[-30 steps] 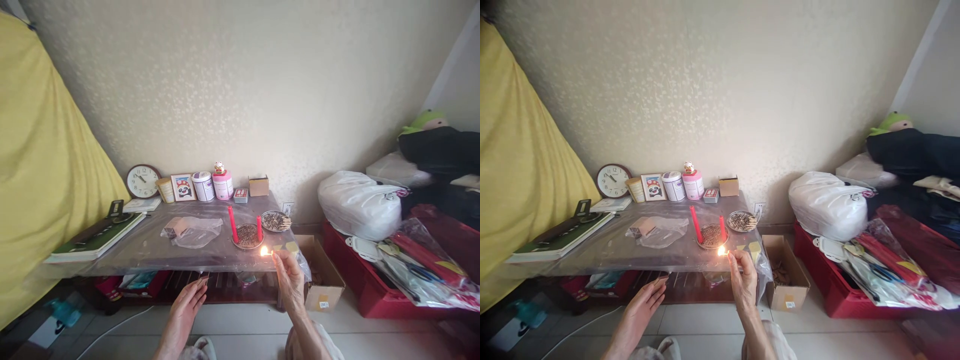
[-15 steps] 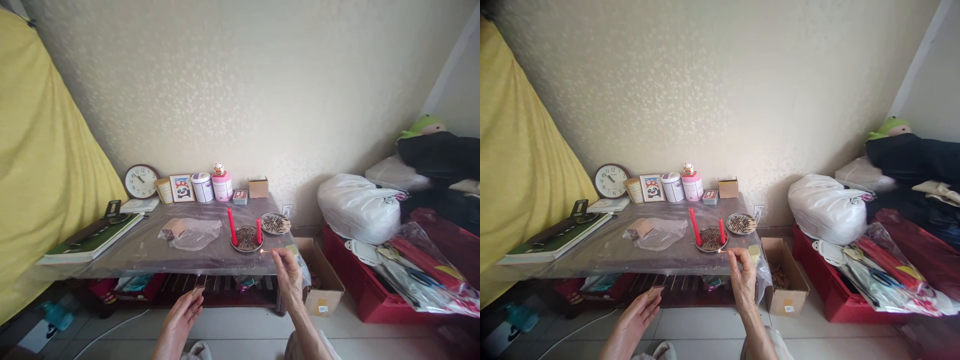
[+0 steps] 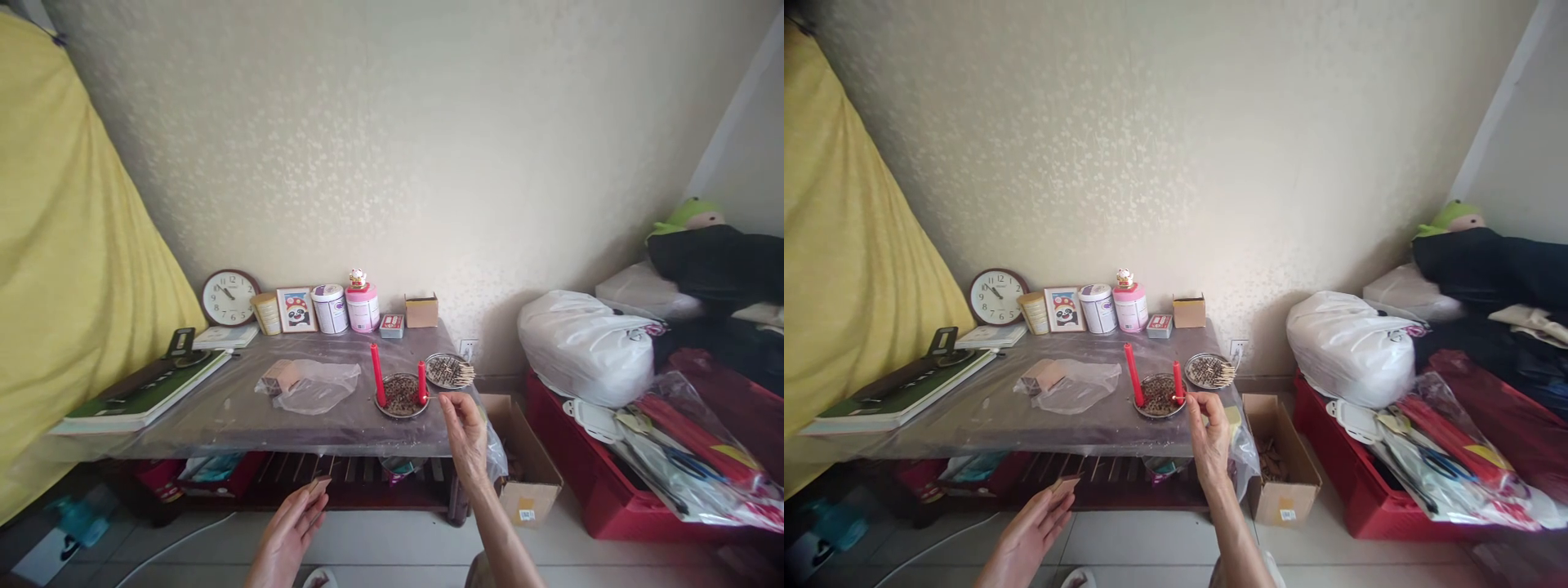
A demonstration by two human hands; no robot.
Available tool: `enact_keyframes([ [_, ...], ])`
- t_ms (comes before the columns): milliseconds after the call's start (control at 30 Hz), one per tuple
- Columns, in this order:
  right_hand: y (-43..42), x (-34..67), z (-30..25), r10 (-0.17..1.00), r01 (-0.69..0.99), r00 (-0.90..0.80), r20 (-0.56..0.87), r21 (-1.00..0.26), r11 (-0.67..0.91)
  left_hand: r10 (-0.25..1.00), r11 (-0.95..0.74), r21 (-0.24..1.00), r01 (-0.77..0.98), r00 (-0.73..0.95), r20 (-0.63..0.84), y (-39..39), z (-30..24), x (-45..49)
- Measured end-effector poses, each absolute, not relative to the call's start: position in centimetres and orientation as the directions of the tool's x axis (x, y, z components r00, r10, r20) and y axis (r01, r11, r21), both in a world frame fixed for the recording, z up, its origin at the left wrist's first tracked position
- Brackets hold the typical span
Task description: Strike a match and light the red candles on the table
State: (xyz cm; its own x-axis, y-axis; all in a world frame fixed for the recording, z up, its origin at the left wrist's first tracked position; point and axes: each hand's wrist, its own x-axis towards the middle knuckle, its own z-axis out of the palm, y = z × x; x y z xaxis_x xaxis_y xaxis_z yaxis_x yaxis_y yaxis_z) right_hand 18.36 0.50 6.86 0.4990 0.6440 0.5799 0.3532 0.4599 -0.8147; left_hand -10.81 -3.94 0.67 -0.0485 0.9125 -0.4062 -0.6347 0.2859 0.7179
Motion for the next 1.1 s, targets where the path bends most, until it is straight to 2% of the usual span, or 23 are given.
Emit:
enact_keyframes([
  [433,4.2,19.2,8.0,0.609,0.320,0.517,0.602,-0.795,0.515,0.898,0.314,0.716,-0.623,-0.051,-0.438,-3.7,0.2,-10.9],
  [833,6.9,19.7,8.8,0.608,0.332,0.512,0.606,-0.793,0.511,0.903,0.335,0.755,-0.563,-0.036,-0.428,-3.0,-0.7,-11.3],
  [1100,8.2,19.8,8.3,0.624,0.334,0.506,0.596,-0.802,0.495,0.890,0.349,0.729,-0.589,-0.037,-0.455,-2.9,-0.8,-11.2],
])
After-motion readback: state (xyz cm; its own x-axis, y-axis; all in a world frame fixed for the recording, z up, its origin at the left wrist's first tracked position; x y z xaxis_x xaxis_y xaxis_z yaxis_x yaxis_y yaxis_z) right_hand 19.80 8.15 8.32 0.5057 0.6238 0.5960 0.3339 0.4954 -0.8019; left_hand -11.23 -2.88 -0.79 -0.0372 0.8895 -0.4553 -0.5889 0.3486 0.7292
